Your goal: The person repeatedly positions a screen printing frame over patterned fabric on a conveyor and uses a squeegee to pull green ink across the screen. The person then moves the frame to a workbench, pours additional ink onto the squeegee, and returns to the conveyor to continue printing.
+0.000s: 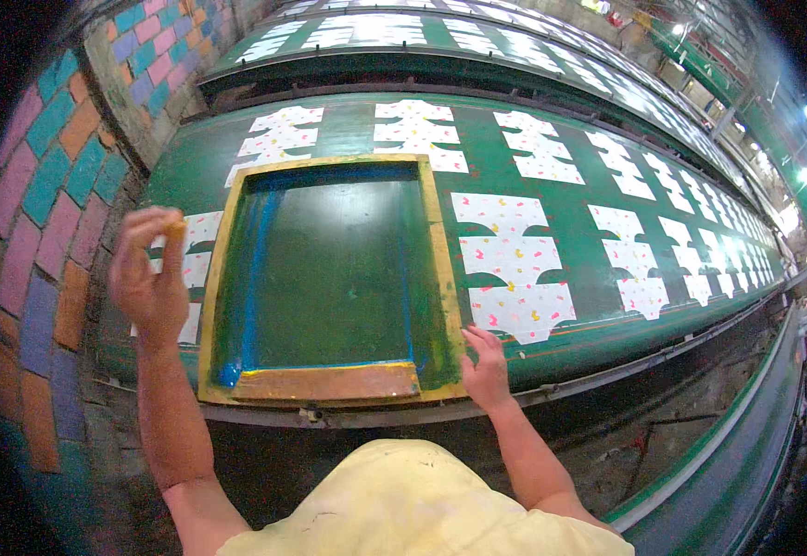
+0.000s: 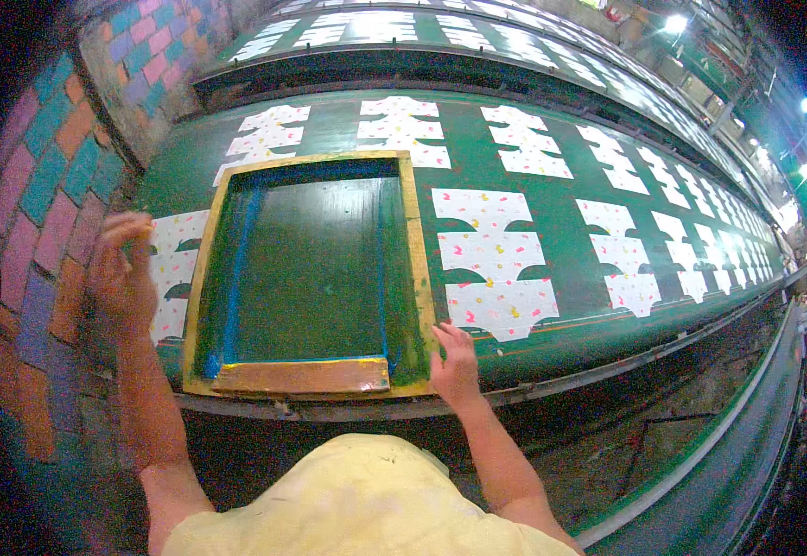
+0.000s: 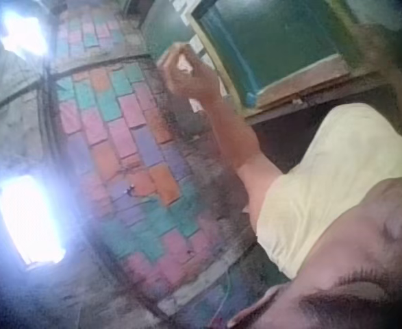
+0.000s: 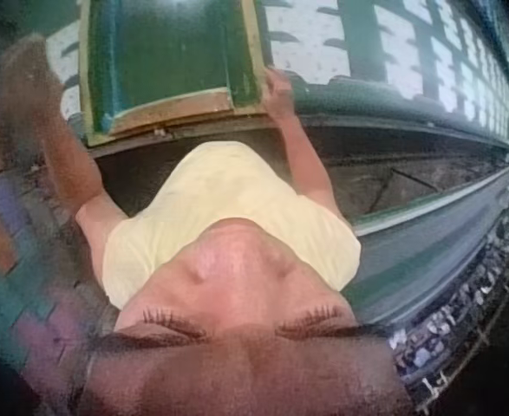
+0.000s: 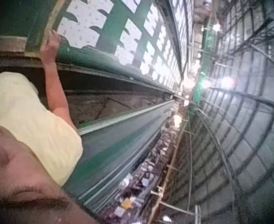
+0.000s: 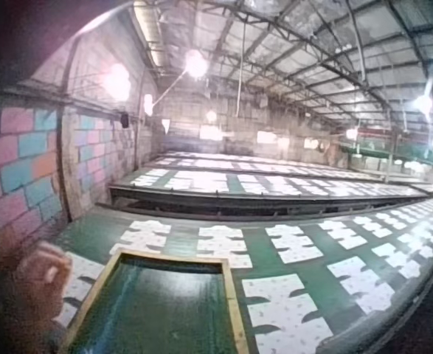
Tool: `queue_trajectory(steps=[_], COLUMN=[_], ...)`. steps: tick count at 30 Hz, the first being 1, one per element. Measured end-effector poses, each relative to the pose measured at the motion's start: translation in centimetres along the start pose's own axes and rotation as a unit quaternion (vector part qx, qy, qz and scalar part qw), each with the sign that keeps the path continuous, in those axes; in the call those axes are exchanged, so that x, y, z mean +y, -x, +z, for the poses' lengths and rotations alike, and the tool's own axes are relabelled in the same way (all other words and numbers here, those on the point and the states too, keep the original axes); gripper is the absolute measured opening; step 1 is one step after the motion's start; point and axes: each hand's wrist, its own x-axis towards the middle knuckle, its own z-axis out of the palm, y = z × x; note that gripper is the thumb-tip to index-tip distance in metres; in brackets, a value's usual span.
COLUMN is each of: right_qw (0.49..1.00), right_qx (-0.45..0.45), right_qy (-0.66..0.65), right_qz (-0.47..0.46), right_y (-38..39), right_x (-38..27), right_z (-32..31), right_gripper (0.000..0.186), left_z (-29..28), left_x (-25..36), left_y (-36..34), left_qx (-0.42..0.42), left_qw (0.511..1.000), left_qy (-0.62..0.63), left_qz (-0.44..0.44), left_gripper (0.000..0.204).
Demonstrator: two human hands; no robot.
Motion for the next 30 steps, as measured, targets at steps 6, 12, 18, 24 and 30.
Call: queue_trajectory(steps=[6, 12, 18, 24, 30], right_qw=[0.997, 0.986, 0.979, 0.972, 0.989], right_qx=[-0.013, -0.029, -0.002, -0.005, 0.068], right_qy=[0.029, 0.046, 0.100, 0.094, 0.099], right_qz=[0.073, 0.157, 0.176, 0.216, 0.089], right_y=[-2.5, -7.7, -10.3, -11.2, -12.5], right_x=[1.7, 0.5, 0.3, -0.8, -0.9], right_z=[2.8, 5.6, 7.6, 6.8, 3.4], right_gripper=[0.060, 0.080, 0.086, 0.078, 0.070], left_z=[3.9, 5.2, 5.5, 5.6, 5.8], left_x=[-20.5, -29.2, -28.7, -30.0, -30.4], left_y=[16.0, 26.7, 26.7, 26.6, 24.6], left_qx=[-0.143, -0.258, -0.290, -0.276, -0.248], left_qw=[0.938, 0.814, 0.799, 0.809, 0.804], left_qy=[-0.233, -0.276, -0.273, -0.228, -0.114], left_qz=[-0.211, -0.441, -0.450, -0.466, -0.528], left_gripper=[0.037, 0.058, 0.057, 0.049, 0.033])
